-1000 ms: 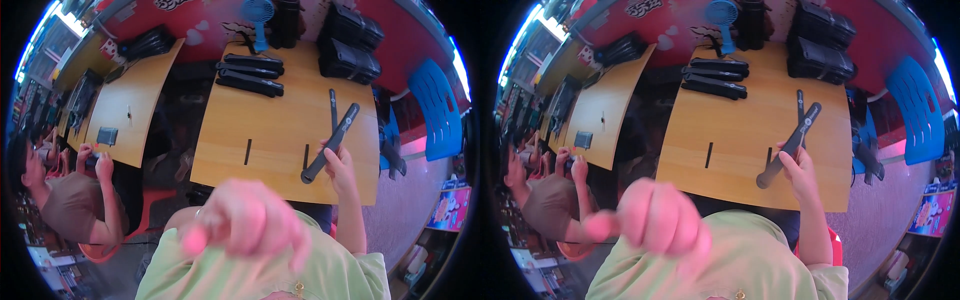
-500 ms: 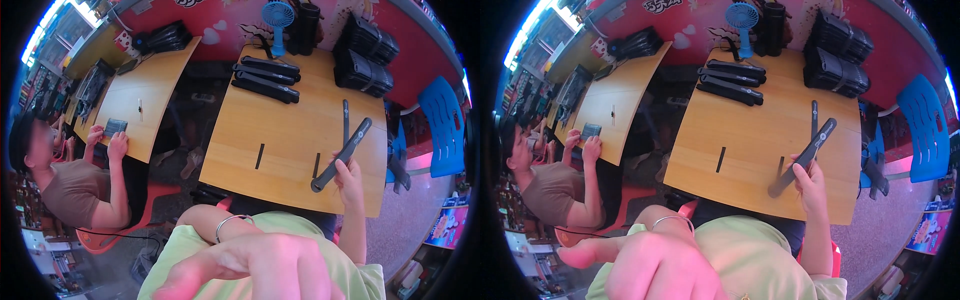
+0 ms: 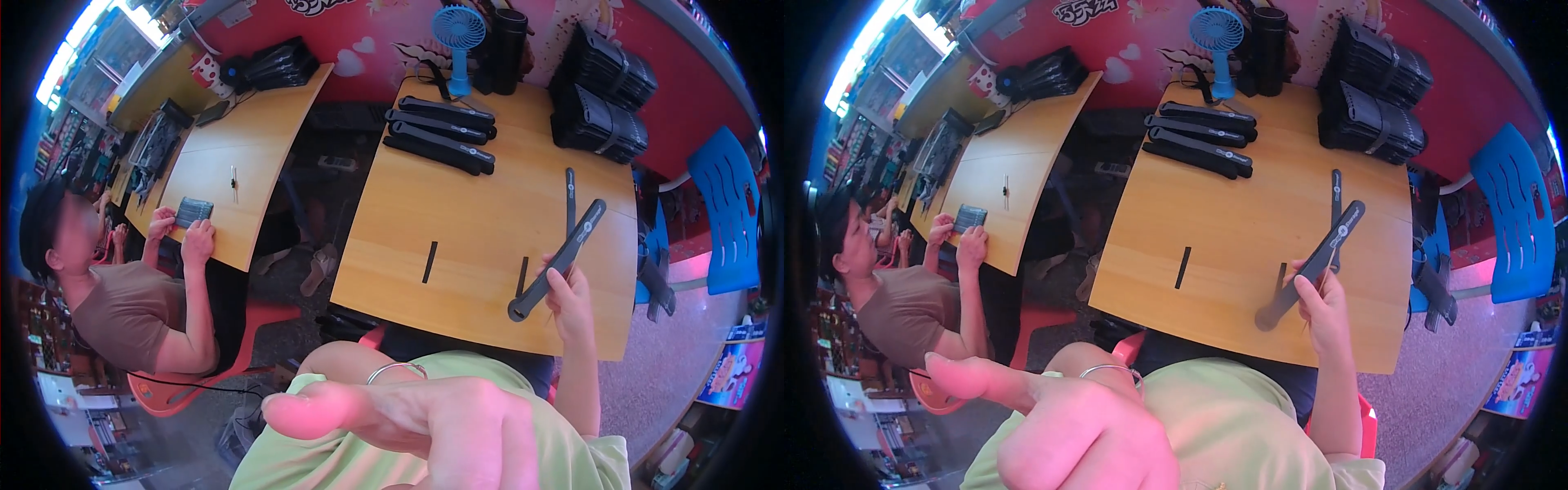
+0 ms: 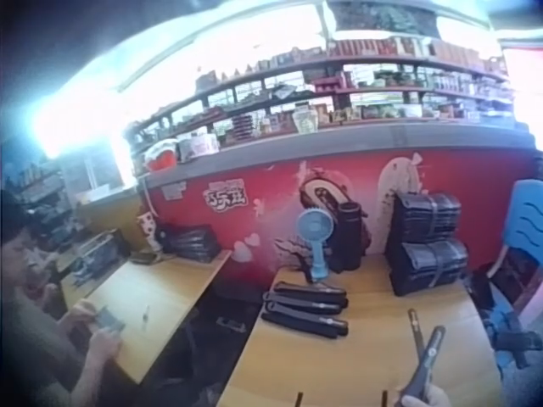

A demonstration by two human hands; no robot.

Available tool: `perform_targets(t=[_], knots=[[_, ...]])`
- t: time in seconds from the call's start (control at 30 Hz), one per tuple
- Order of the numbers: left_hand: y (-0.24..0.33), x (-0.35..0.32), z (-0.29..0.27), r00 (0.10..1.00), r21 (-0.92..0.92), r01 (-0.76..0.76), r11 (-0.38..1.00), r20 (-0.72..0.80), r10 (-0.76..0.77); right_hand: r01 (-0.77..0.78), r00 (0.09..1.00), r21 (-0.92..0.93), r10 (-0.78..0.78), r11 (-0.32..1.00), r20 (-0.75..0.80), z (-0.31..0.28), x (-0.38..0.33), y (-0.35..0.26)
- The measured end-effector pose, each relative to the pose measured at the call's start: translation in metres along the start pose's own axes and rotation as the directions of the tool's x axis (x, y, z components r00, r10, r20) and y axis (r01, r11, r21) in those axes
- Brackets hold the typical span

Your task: The recorder is assembling black textile straps with plastic components by threading them together at a workbench.

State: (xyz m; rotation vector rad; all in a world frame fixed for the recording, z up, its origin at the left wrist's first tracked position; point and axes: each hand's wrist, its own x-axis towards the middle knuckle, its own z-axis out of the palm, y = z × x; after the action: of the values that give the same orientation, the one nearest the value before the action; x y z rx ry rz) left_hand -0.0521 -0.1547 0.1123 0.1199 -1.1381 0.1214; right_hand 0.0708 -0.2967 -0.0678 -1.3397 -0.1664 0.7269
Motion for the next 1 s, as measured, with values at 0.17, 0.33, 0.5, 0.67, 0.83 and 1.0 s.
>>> perform_targets(t=[0.17,0.33,0.5,0.67,0.83,1.0], knots=[[0.0,0.001,-0.003,1.0,0.004,-0.029,1.0,-0.009,0.029,0.001,1.0,0.013,-0.001,1.0,0.005,-0.001,0.0,0.002],[-0.005,0.001,-0.005,0.998,0.01,-0.06,0.998,-0.019,0.06,-0.003,1.0,0.013,0.003,1.0,0.006,-0.003,0.0,0.003],[-0.005,-0.001,-0.001,0.996,0.027,-0.091,0.995,-0.023,0.092,-0.003,1.0,0.014,0.003,1.0,0.007,0.0,0.0,0.002],[-0.005,-0.002,0.0,0.993,0.024,-0.117,0.993,-0.028,0.117,0.004,1.0,0.013,-0.004,1.0,0.0,-0.001,0.0,0.003],[-0.005,0.003,-0.003,0.993,0.042,-0.112,0.993,-0.02,0.113,-0.028,0.999,-0.022,0.027,0.999,-0.044,0.002,-0.001,0.003],[0.007,-0.006,0.011,0.999,0.24,0.019,0.971,-0.034,-0.011,-0.03,1.0,-0.018,0.03,0.999,-0.007,0.003,-0.001,0.002]])
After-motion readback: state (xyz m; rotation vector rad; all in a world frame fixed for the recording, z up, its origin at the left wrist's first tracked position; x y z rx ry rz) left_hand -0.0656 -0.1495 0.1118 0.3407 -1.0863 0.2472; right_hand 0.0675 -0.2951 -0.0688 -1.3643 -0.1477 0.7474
